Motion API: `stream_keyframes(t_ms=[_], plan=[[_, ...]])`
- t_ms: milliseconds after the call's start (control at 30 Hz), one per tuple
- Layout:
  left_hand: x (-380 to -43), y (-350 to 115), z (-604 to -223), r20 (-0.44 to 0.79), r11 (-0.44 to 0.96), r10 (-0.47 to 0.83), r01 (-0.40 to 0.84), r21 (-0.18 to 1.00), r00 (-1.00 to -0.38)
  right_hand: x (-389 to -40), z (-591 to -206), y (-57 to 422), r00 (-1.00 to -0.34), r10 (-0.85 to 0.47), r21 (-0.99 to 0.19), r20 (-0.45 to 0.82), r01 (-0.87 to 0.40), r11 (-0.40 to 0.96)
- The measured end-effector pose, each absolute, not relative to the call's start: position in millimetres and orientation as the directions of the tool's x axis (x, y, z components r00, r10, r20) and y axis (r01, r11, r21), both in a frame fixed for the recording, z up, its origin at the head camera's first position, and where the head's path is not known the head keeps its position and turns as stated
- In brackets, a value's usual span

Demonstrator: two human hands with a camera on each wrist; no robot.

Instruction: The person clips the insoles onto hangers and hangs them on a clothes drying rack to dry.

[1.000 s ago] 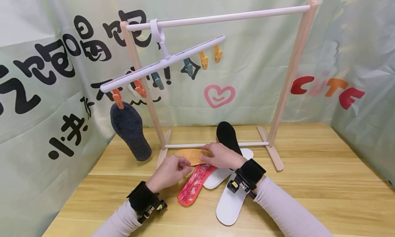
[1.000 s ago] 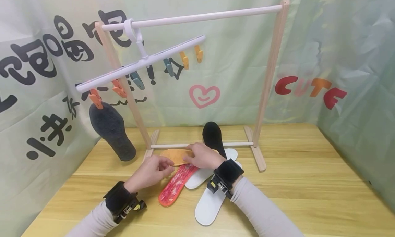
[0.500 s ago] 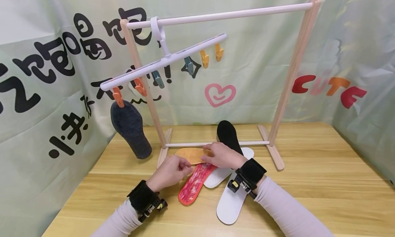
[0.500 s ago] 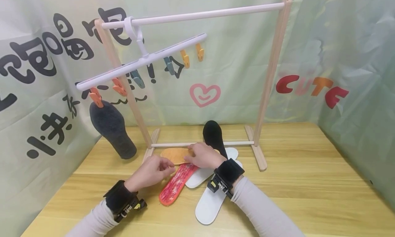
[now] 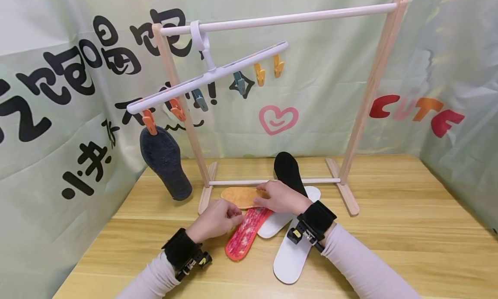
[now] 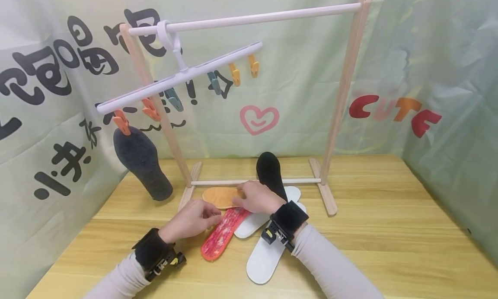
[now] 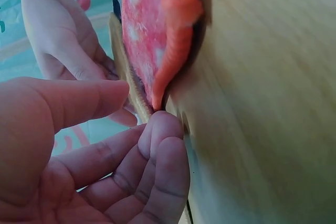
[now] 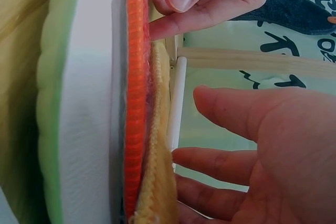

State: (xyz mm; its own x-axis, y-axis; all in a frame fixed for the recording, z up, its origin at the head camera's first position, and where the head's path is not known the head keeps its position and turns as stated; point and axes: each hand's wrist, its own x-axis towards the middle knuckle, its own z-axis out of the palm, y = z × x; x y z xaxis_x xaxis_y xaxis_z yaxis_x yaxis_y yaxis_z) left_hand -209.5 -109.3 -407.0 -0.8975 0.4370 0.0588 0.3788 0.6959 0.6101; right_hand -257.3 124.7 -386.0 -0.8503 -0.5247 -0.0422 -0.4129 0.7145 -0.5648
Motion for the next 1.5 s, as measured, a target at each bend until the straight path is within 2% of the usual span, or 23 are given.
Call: stream_keyframes(t_ms=[900, 1500], plan=[[-210.5, -110.4, -408.7, 0.062, 0.7, 0.444, 0.389, 0.599, -0.894, -252.5, -383.1, 126.3, -0.831, -0.557, -0.524, -0.005, -0.472, 0.709], [-211.5, -113.4, -405.9, 0.02, 0.692, 0.433, 0.346, 0.634, -0.901, -250.9, -381.3, 124.2, -0.862, -0.506, -0.546, -0.005, -0.422, 0.724]])
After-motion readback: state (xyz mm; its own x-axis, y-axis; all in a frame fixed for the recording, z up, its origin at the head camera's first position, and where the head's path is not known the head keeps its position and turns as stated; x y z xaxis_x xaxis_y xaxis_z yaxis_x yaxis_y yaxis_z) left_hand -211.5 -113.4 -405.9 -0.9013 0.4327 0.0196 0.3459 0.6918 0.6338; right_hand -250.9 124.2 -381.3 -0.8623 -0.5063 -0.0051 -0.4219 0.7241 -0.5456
